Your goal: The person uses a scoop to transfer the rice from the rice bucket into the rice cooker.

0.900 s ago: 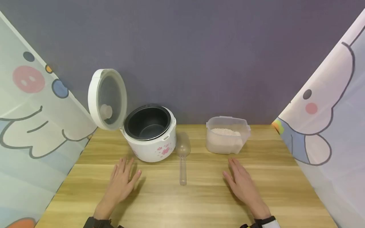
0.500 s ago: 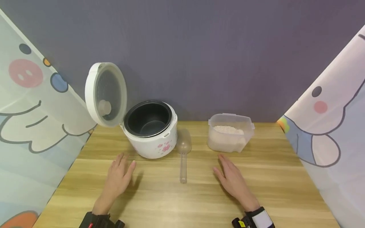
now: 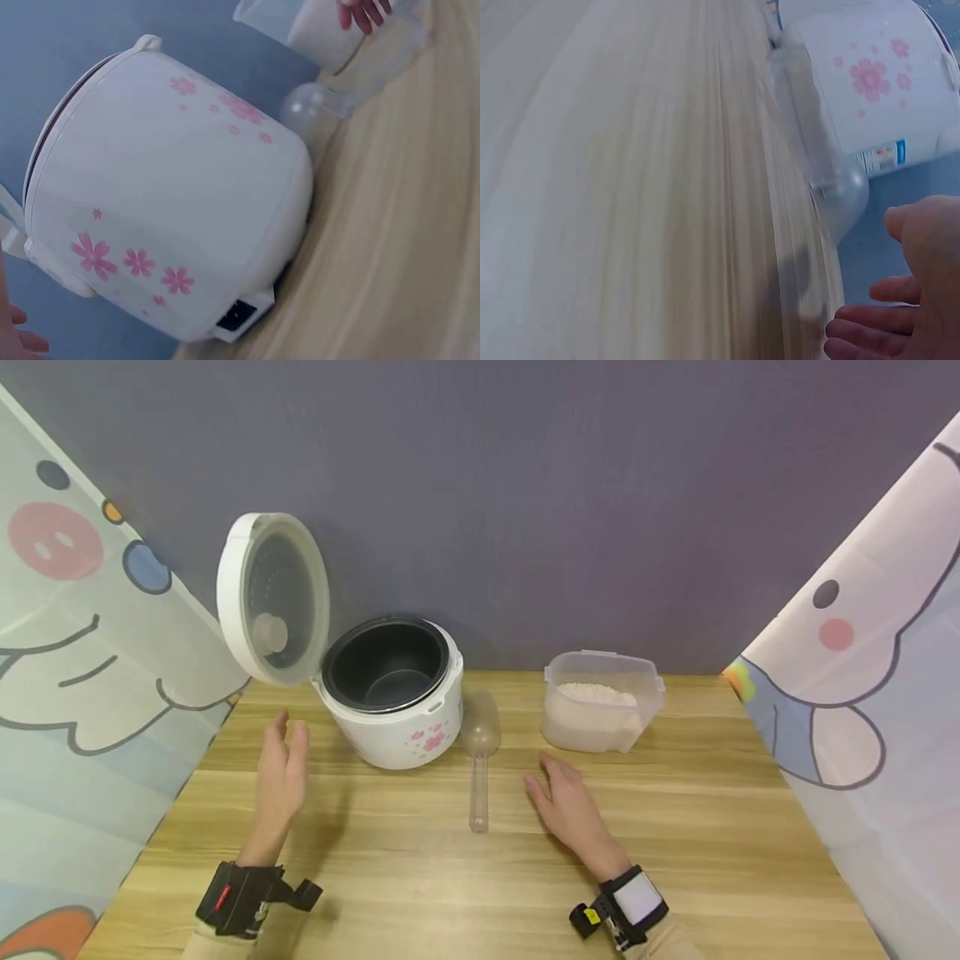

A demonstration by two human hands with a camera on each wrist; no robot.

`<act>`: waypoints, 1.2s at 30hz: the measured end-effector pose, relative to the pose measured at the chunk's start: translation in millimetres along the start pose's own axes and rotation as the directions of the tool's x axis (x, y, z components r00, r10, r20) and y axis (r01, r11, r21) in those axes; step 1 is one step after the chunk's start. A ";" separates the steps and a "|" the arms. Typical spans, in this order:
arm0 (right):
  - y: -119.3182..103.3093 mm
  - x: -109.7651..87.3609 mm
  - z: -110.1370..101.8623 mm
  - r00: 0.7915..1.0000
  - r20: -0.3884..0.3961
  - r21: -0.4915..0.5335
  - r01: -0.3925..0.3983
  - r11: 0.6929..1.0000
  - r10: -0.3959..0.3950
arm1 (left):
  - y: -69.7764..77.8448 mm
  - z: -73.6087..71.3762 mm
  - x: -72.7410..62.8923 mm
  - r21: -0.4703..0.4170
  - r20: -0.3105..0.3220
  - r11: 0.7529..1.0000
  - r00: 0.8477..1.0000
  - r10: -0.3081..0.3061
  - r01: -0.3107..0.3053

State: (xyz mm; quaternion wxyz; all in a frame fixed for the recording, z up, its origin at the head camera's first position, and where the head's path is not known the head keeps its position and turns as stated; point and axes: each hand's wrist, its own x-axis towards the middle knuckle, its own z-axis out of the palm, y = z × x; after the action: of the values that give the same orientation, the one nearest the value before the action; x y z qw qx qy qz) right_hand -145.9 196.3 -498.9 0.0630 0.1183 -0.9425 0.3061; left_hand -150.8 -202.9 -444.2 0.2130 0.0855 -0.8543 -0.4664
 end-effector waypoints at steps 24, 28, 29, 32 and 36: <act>-58.9 25.7 46.8 0.997 0.031 -0.073 -0.072 0.995 0.075 | 20.7 28.0 50.8 -0.431 -0.075 0.900 0.996 0.046 -0.074; -62.9 27.0 50.8 0.998 0.010 -0.091 -0.064 0.994 0.065 | 22.1 29.6 55.1 -0.499 -0.035 0.865 0.999 0.039 -0.051; -63.8 27.2 51.6 0.998 0.003 -0.093 -0.059 0.994 0.059 | 22.2 30.2 56.2 -0.521 -0.030 0.852 0.999 0.040 -0.049; -66.5 28.4 54.4 0.998 -0.006 -0.094 -0.055 0.994 0.055 | 21.9 31.3 58.8 -0.554 -0.018 0.831 0.998 0.055 -0.056; -69.1 32.8 58.0 0.998 -0.015 -0.099 -0.054 0.994 0.053 | 24.6 32.2 61.0 -0.518 -0.021 0.854 0.999 0.046 -0.050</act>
State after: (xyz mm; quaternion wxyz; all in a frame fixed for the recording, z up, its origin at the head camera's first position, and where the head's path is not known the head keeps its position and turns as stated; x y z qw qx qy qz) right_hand -162.2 101.7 -500.4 0.0662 0.0877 -0.9590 0.2613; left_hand -218.4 -185.9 -421.6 0.2430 0.0056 -0.6984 -0.6732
